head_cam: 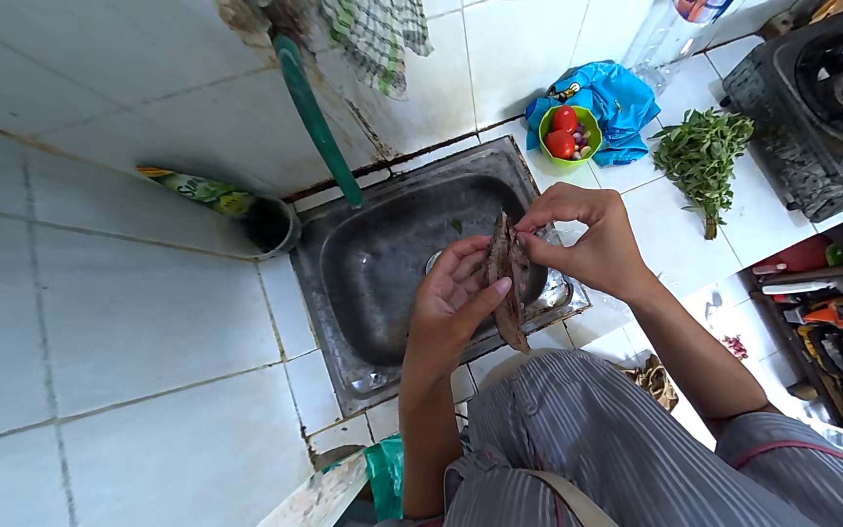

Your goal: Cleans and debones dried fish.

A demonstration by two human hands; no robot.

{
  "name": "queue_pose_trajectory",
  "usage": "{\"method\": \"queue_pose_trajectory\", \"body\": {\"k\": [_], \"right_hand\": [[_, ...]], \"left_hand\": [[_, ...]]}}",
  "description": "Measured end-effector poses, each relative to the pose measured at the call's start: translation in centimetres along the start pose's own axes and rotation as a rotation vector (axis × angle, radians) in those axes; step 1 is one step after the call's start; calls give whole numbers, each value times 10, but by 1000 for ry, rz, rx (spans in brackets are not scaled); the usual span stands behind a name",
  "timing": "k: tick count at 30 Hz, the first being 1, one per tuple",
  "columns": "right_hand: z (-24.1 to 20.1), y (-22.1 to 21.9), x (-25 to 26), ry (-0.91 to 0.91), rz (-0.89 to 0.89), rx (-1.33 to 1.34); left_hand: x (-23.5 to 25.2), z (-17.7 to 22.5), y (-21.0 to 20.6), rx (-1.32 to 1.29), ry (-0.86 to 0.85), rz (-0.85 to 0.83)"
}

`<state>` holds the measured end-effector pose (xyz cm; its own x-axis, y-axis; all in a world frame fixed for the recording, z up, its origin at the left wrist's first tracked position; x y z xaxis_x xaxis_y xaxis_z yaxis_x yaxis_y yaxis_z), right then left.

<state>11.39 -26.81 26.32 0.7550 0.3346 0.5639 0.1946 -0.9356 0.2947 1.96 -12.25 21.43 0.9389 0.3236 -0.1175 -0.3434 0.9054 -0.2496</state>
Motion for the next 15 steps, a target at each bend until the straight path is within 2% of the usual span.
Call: {"method": "queue_pose_trajectory", "body": {"k": [15], "right_hand": [[-2,-1,8,105,-89,-164]], "left_hand": [[3,-8,6,-25,89,-26]]}}
Point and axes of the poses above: each hand's wrist, its own x-axis towards the middle knuckle, its own y-axis out of the back of the hand, z = x × y, the point moved 6 cm from there along x, towards the middle knuckle, and after that the axes turned 14 degrees about z, right-handed, at the moved point
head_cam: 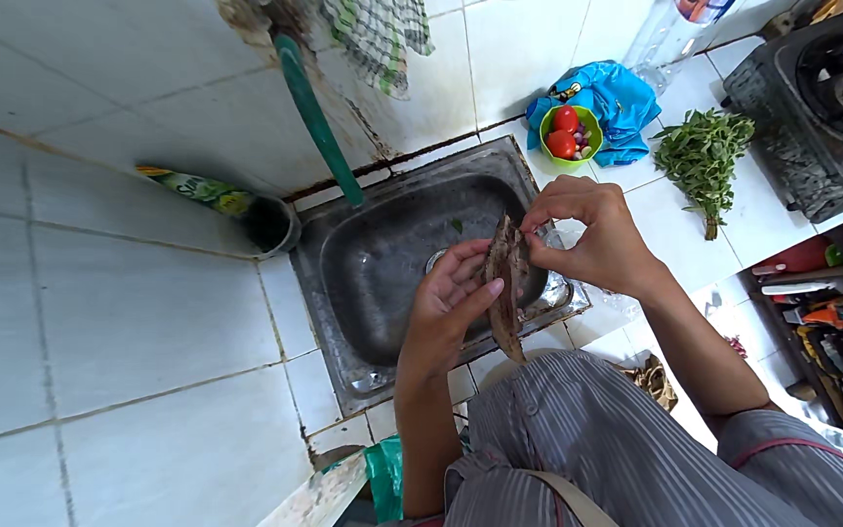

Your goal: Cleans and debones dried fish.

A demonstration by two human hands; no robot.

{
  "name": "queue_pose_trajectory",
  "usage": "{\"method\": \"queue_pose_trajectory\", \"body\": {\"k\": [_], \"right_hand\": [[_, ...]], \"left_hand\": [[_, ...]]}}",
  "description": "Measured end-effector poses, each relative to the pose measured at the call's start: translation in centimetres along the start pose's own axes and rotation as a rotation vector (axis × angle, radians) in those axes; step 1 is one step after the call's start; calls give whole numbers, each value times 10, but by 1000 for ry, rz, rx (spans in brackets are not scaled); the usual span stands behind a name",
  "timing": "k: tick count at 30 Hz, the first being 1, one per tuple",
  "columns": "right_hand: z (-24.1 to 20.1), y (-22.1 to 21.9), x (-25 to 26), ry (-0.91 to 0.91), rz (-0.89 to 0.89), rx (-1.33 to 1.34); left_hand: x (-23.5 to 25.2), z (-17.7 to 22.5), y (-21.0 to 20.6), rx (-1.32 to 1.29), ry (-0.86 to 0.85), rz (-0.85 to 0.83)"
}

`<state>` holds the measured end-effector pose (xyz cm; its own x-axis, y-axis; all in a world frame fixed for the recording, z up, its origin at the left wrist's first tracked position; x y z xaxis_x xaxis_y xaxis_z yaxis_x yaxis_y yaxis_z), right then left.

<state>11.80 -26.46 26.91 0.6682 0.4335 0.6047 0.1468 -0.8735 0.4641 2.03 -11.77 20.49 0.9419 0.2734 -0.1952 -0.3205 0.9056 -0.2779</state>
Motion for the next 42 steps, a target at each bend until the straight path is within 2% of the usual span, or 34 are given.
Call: {"method": "queue_pose_trajectory", "body": {"k": [7,15,23,25,28,30,36,42], "right_hand": [[7,8,8,38,27,-94],[14,2,9,36,-14,-74],[20,1,14,-22,54,-57],[22,-1,14,-26,19,-47],[25,-9,9,-35,-200,-142],[26,-12,6,-48,-252,-185],[8,-1,10,-55,-49,87],[-2,-3,8,-42,17,70]], "left_hand": [[-1,-1,5,-69,13,-9],[-3,1,8,-71,3,-28],[-3,3,7,-63,-1,-36],[-4,3,7,-66,-2,-33],[-4,3,7,-65,-4,-39],[-4,3,7,-62,-4,-34],[-5,4,6,-65,-33,-8],[-5,5,6,-39,-50,62]]}}
Point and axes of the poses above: each hand's wrist, its own x-axis towards the middle knuckle, its own y-axis out of the back of the hand, z = x × y, the point moved 6 cm from there along x, towards the middle knuckle, and after that the axes turned 14 degrees about z, right-handed, at the moved point
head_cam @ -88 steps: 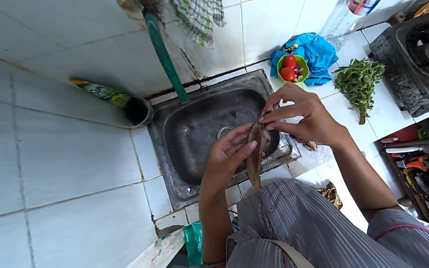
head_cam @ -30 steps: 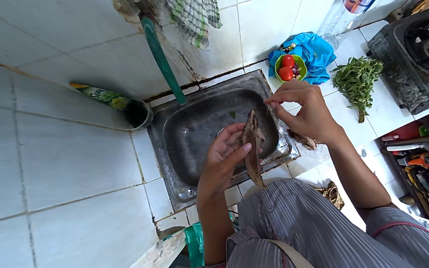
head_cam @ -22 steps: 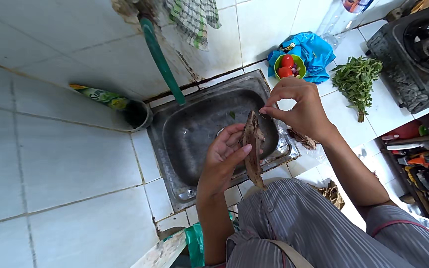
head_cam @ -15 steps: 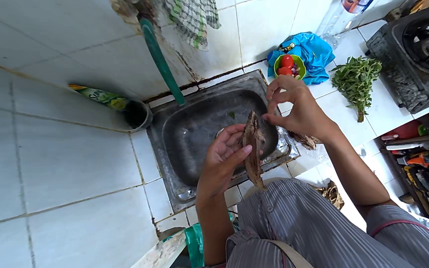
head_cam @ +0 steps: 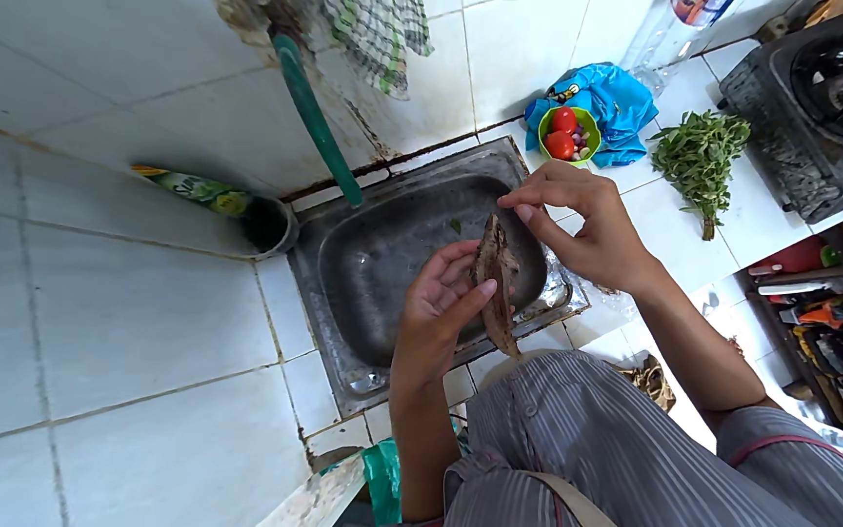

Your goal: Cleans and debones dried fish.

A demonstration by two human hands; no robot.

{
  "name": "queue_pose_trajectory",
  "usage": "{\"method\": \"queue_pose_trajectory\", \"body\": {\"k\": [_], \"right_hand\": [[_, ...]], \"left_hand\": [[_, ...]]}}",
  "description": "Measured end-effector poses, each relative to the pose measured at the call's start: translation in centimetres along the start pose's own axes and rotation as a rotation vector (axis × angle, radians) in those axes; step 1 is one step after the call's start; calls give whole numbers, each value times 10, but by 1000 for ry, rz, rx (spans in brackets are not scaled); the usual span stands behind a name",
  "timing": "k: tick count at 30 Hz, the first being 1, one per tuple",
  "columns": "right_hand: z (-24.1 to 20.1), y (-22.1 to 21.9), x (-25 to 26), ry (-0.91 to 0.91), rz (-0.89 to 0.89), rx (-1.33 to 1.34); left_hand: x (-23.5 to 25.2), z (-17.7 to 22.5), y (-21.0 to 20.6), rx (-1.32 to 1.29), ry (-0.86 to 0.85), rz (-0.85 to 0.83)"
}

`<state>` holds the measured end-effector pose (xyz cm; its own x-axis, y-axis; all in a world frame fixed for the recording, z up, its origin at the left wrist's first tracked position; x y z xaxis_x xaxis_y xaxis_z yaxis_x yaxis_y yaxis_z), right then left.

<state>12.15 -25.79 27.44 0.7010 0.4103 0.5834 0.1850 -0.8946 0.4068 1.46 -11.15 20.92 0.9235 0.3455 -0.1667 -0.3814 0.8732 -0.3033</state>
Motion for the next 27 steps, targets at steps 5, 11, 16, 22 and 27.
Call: {"method": "queue_pose_trajectory", "body": {"k": [5,11,16,22,27], "right_hand": [[-7,-6,-5,60,102,3],[-12,-9,-6,51,122,3],[-13,-10,-7,75,139,4],[-16,-9,-7,123,135,-22],[-15,-9,-7,92,105,36]], "left_hand": [[0,1,0,23,-29,11],[0,2,1,0,-37,-2],[2,1,2,-53,-9,-37],[2,-1,2,-90,41,-55],[2,-2,2,-137,56,-73]]}}
Point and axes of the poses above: each hand's wrist, its own x-axis towards the middle knuckle, its own y-axis out of the back of the hand, z = x × y, the point moved 6 cm from there along x, towards the middle knuckle, and after that the axes turned 14 degrees about z, right-handed, at the moved point
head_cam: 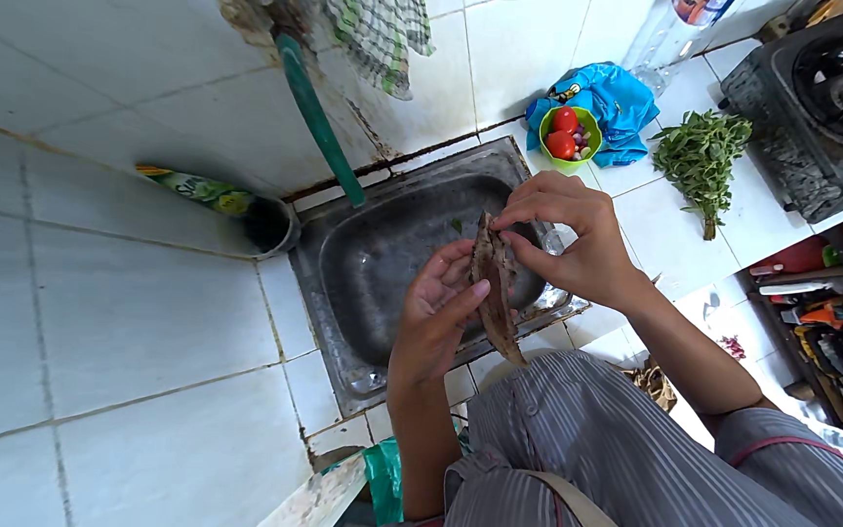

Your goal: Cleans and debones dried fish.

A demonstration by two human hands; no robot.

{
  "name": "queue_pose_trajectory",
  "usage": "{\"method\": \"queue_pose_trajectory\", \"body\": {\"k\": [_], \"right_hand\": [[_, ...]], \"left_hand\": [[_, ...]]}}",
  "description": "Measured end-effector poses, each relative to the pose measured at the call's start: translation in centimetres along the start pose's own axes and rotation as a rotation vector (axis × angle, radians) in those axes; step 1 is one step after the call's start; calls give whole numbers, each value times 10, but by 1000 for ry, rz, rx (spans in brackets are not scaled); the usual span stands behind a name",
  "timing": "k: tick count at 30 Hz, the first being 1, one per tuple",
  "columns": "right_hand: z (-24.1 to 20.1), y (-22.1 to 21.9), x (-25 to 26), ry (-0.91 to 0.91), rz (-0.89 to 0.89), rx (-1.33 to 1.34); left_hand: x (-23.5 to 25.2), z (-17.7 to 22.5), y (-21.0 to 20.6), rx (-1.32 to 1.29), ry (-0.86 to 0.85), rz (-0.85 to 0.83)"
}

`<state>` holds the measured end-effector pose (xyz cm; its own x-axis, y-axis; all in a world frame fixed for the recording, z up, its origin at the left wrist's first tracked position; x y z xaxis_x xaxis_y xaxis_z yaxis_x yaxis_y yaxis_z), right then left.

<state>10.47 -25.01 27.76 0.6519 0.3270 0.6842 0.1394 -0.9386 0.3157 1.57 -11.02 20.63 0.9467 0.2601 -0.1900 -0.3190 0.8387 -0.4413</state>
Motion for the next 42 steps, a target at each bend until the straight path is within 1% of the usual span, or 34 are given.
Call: {"method": "queue_pose_trajectory", "body": {"k": [4,9,18,28,32,35,38,42], "right_hand": [[2,1,0,-41,-11,52],[0,1,0,-11,-31,22],[6,6,12,-35,-132,-12],[-2,5,3,72,-85,-111],[-1,6,3,84,-89,-120],[-1,6,3,57,-97,-99],[0,4,2,16,-50,-88],[6,2,-1,-130,-17,-28]], "left_hand": [[0,0,1,5,2,14],[-1,1,1,26,-10,21],[-2,1,-1,55,-20,45],[-2,3,-1,58,-36,58],[-2,3,-1,32,-37,40],[-2,4,-2,44,-39,34],[-3,4,-4,79,-58,46],[-4,6,-5,102,-74,62]]}}
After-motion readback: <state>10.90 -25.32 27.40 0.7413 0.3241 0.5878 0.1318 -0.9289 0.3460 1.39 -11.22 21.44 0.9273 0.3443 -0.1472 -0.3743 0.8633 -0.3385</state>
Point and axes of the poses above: each hand's wrist, its own x-axis towards the middle knuckle, its own y-axis out of the back of the hand, z = x × y, the point moved 6 cm from there along x, towards the middle knuckle, and after that the axes turned 14 degrees about z, right-handed, at the moved point
